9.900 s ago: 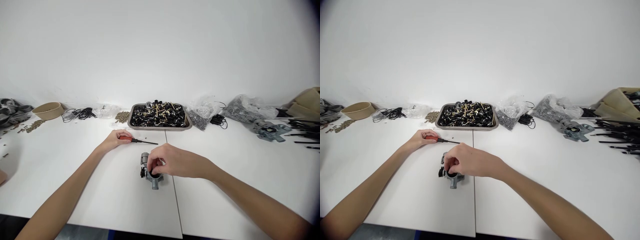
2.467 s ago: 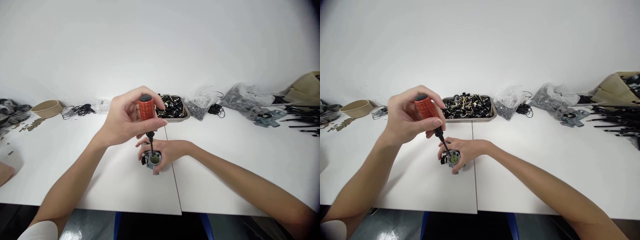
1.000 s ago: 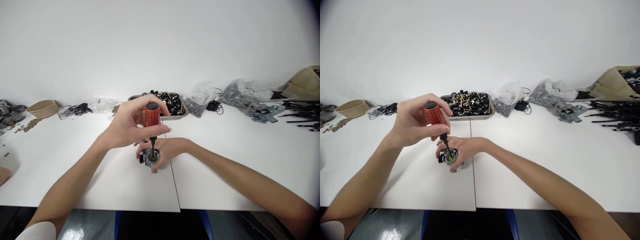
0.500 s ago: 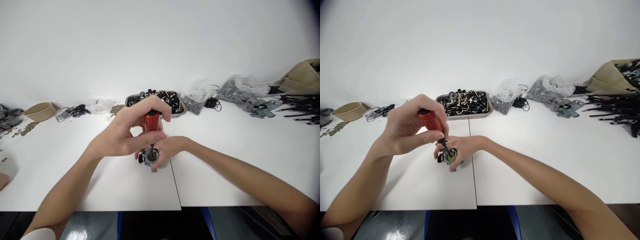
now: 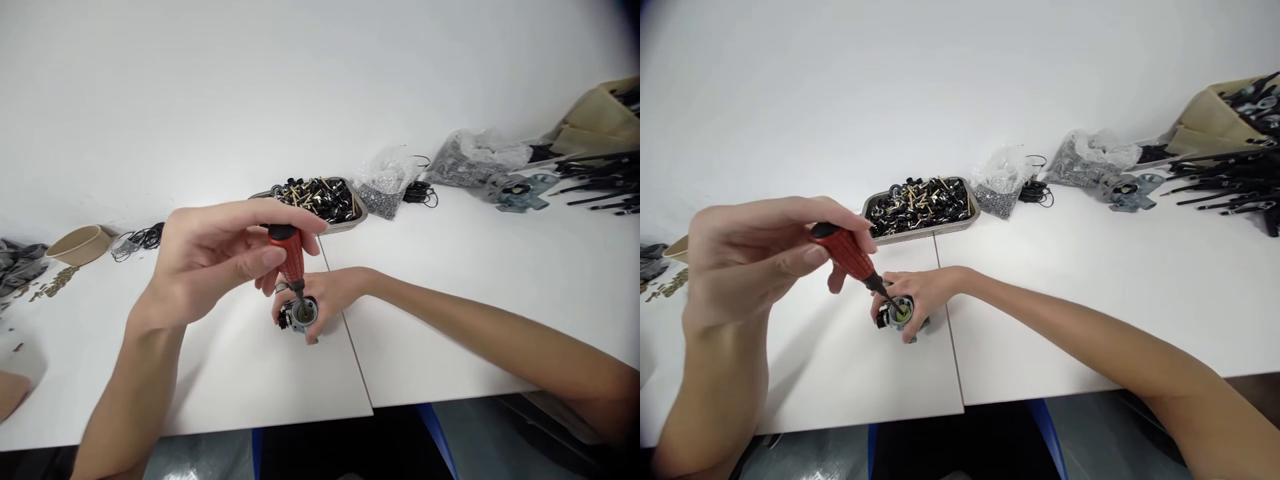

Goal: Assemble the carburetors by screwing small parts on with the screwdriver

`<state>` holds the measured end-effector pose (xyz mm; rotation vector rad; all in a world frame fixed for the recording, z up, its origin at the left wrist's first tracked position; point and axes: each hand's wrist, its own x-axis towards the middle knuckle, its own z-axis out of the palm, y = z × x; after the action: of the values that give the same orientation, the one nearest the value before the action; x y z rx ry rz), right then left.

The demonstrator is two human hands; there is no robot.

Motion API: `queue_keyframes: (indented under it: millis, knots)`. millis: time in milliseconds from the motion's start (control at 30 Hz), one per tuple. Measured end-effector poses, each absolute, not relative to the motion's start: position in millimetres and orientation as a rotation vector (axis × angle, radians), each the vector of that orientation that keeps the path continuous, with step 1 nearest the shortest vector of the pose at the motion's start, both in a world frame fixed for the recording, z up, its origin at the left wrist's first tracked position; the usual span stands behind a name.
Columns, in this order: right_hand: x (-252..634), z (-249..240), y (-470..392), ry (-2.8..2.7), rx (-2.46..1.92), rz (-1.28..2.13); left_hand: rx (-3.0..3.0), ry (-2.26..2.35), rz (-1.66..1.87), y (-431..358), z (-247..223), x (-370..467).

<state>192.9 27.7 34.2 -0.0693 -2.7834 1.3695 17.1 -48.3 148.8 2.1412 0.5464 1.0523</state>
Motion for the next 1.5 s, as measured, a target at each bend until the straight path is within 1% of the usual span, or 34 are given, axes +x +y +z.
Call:
queue_keyframes:
  millis: [67, 233, 467, 667, 833, 1033, 1133, 1333, 1500]
  knots:
    - [193, 32, 28, -2.786, -0.09, 1.373, 2.124, 0.534, 1.042, -46, 150, 15]
    - [192, 32, 28, -2.785, -0.116, 1.401, 2.127, 0.505, 1.148, -44, 148, 17]
    - [194, 36, 27, -2.79, -0.141, 1.447, 2.174, 0.578, 1.008, -51, 153, 13]
    - [194, 36, 27, -2.783, -0.111, 1.416, 2.171, 0.585, 1.053, -49, 151, 14]
    - [194, 38, 26, -2.792, -0.179, 1.44, 2.198, 0.576, 0.968, -52, 155, 13]
    - [194, 35, 27, -2.75, -0.134, 1.498, 2.266, 0.501, 1.048, -53, 155, 19]
    - [194, 34, 27, -2.758, -0.131, 1.456, 2.203, 0.601, 1.138, -54, 152, 20]
    - [193, 35, 26, -2.786, -0.163, 1.412, 2.238, 0.64, 0.99, -53, 157, 12]
    - [192, 34, 27, -2.784, -0.125, 1.401, 2.219, 0.598, 1.191, -50, 152, 20]
